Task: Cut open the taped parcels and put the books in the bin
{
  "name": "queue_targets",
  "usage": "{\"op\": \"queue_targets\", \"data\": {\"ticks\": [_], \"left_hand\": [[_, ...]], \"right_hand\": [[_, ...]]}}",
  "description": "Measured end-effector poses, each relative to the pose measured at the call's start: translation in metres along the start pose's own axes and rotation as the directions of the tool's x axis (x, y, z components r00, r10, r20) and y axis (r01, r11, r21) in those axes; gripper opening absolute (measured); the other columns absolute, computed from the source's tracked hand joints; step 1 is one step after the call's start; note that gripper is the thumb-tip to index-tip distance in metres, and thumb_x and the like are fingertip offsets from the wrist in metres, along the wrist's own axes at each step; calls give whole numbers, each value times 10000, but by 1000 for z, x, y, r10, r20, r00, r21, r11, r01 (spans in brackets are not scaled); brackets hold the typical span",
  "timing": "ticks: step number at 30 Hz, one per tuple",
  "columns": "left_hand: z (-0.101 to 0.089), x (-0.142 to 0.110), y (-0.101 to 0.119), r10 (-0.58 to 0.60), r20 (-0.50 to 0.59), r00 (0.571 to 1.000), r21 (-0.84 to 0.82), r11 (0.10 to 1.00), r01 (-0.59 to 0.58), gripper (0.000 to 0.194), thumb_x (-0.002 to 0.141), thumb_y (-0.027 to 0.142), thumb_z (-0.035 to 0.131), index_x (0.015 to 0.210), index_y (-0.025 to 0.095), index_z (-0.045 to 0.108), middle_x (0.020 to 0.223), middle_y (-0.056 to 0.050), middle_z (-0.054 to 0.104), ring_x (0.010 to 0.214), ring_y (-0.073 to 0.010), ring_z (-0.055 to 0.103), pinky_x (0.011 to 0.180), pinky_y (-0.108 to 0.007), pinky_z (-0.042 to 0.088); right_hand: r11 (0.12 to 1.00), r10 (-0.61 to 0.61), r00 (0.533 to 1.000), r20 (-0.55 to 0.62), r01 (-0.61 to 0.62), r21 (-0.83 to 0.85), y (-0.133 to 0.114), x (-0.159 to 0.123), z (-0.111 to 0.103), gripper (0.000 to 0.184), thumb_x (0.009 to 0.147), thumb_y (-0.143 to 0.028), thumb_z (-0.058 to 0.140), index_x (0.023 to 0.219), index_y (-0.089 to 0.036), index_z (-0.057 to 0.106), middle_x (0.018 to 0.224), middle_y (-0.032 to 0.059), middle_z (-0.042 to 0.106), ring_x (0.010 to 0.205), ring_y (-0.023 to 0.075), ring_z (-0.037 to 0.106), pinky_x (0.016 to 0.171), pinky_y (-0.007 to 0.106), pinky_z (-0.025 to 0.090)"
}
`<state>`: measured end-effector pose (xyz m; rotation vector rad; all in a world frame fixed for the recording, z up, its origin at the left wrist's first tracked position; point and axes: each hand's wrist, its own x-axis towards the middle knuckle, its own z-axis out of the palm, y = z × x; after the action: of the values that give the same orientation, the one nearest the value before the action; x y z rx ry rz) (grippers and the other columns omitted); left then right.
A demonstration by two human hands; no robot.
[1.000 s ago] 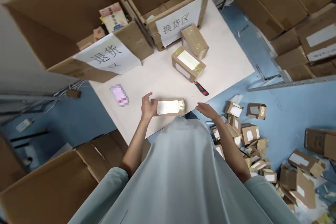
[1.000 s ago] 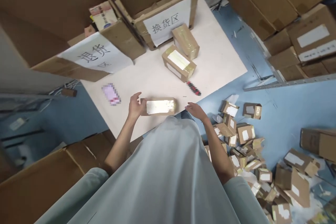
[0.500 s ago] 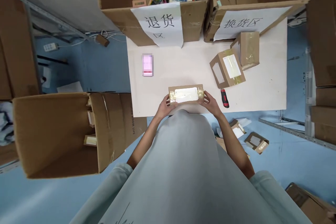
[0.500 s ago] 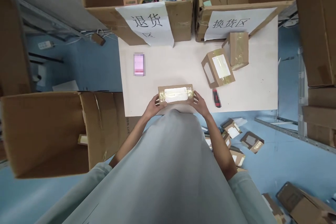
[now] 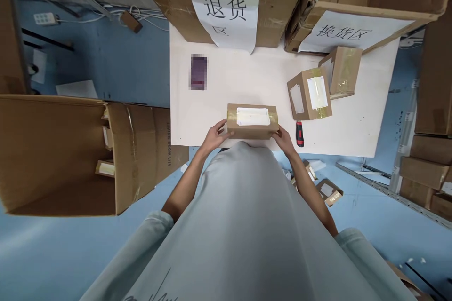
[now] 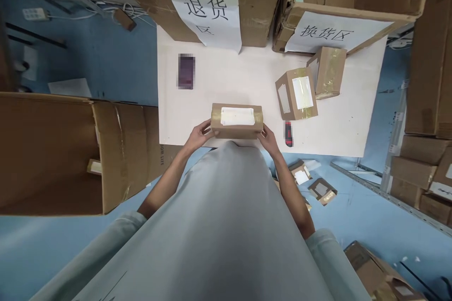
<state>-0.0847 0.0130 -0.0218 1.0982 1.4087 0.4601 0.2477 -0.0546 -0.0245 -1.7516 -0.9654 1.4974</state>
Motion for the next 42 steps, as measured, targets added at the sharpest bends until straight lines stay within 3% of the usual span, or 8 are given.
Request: {"op": "queue_targets", "data": {"ticks": [4, 7, 16, 19, 23, 32, 38, 42], "left_hand": [[-1, 15, 13, -32, -82, 996, 21, 999, 34, 722, 938, 687, 749, 1432, 161, 751, 1388, -165, 799, 1341, -355, 731, 1235, -527, 530], [4, 27, 15, -66, -45, 997, 27, 997, 67, 708, 953, 648, 722, 1468, 163, 717, 1468, -177, 763, 1328, -352, 732, 1200, -522, 554], [10, 12, -3, -148, -14, 989, 12, 989, 148, 825, 889, 586, 844, 1549, 150, 607, 1683, -244, 585, 1525, -402, 612, 1246, -547, 522], [12, 8, -11, -146, 37, 989, 13, 989, 145, 935, 749, 494, 955, 1554, 167, 610, 1696, -238, 572, 1558, -420, 571, 1240, -562, 527], [10, 8, -14, -128, -12, 992, 13, 992, 128, 886, 734, 357, 942, 1545, 185, 630, 1646, -216, 626, 1530, -400, 597, 1225, -570, 542], [-13, 15, 19, 171, -113, 979, 39, 985, -167, 495, 941, 386, 756, 1408, 221, 754, 1372, -122, 711, 1340, -307, 731, 1168, -490, 620], [-16, 23, 8, 53, -50, 997, 60, 997, -50, 573, 887, 406, 824, 1414, 193, 747, 1453, -162, 702, 1311, -344, 733, 1169, -537, 613], [-23, 21, -16, 1, 48, 999, 30, 1000, -3, 882, 790, 381, 919, 1596, 200, 608, 1630, -194, 622, 1476, -382, 626, 1209, -557, 565]], "right_hand": [[998, 29, 994, -107, -35, -51, -10, 12, -1, 676, 963, -719, 666, 1382, -196, 752, 1333, 137, 820, 1265, 313, 752, 1178, 485, 578], [990, 81, 990, -114, -93, -103, -4, 24, 2, 732, 946, -771, 667, 1375, -183, 750, 1359, 171, 807, 1251, 322, 763, 1154, 509, 599], [980, 161, 981, -105, -171, -100, 33, 14, 1, 650, 979, -586, 595, 1492, -198, 689, 1555, 175, 717, 1379, 302, 716, 1165, 535, 604], [987, 115, 993, -27, -118, -112, 34, 8, 6, 618, 950, -471, 608, 1514, -234, 690, 1565, 122, 727, 1347, 293, 729, 1213, 564, 565], [996, 21, 1000, 1, -21, -82, 23, 5, 12, 661, 900, -392, 635, 1536, -221, 692, 1582, 106, 716, 1381, 297, 719, 1271, 530, 524], [987, -128, 972, -200, 104, -125, -20, 12, -8, 630, 961, -554, 711, 1494, -219, 752, 1402, 147, 769, 1316, 315, 744, 1194, 514, 608], [982, -105, 985, -135, 81, -173, -9, 20, -1, 598, 964, -544, 679, 1450, -208, 771, 1428, 157, 780, 1326, 333, 737, 1187, 537, 598], [987, -62, 981, -184, 33, -157, 19, 17, -1, 629, 963, -549, 651, 1470, -191, 748, 1447, 180, 777, 1292, 342, 751, 1175, 567, 593]]}}
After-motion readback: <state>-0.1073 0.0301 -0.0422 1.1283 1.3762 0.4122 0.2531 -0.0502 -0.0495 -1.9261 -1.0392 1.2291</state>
